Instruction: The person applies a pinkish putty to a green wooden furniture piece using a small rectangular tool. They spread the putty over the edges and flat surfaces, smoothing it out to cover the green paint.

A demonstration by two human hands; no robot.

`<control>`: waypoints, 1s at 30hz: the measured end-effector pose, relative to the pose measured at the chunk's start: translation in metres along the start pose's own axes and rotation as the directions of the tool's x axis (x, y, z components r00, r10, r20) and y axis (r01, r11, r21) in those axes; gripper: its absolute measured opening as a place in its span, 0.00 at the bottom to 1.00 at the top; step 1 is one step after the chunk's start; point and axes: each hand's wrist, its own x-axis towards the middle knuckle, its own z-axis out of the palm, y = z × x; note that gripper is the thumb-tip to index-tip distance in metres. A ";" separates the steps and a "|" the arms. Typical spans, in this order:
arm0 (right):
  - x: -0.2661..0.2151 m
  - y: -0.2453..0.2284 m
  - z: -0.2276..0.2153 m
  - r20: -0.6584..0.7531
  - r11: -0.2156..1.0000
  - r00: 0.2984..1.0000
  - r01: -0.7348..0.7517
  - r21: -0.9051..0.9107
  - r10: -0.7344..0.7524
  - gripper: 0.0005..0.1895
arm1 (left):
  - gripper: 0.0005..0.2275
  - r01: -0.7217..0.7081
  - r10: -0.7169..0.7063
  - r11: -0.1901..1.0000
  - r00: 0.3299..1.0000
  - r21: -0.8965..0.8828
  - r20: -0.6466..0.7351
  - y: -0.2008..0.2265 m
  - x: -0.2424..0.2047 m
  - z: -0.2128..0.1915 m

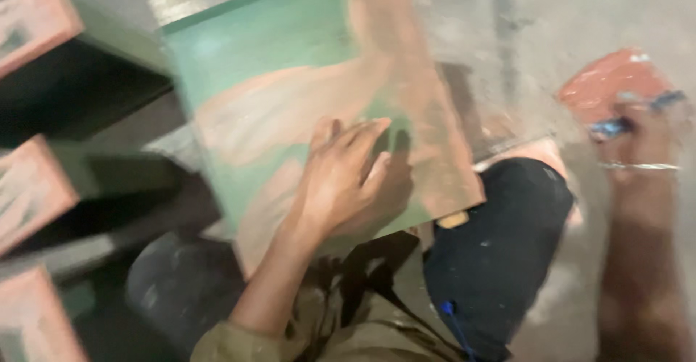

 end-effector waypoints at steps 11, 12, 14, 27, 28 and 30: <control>-0.121 -0.012 0.377 0.915 0.810 0.402 0.522 -0.268 0.044 0.23 | 0.24 0.087 -0.801 0.369 0.536 -0.925 -0.269 -0.161 -0.103 -0.049; -0.126 0.004 0.401 0.968 0.571 0.250 0.795 -0.203 -0.003 0.23 | 0.26 0.031 -0.817 0.262 0.540 -0.965 -0.204 -0.171 -0.110 -0.043; -0.129 0.027 0.427 0.998 0.187 0.041 0.981 -0.049 0.046 0.24 | 0.29 -0.071 -0.820 0.034 0.569 -0.997 -0.068 -0.186 -0.115 -0.025; -0.242 0.033 0.458 0.879 -0.111 -0.163 0.965 0.236 0.449 0.29 | 0.32 -0.394 -0.743 -0.267 0.665 -0.880 -0.072 -0.202 -0.107 -0.014; -0.239 0.034 0.463 0.883 -0.183 -0.080 0.966 0.183 0.463 0.28 | 0.32 -0.397 -0.743 -0.275 0.666 -0.875 -0.069 -0.205 -0.108 -0.015; -0.217 0.040 0.471 0.876 -0.314 0.093 0.947 0.069 0.473 0.29 | 0.32 -0.407 -0.734 -0.302 0.676 -0.862 -0.063 -0.201 -0.110 -0.010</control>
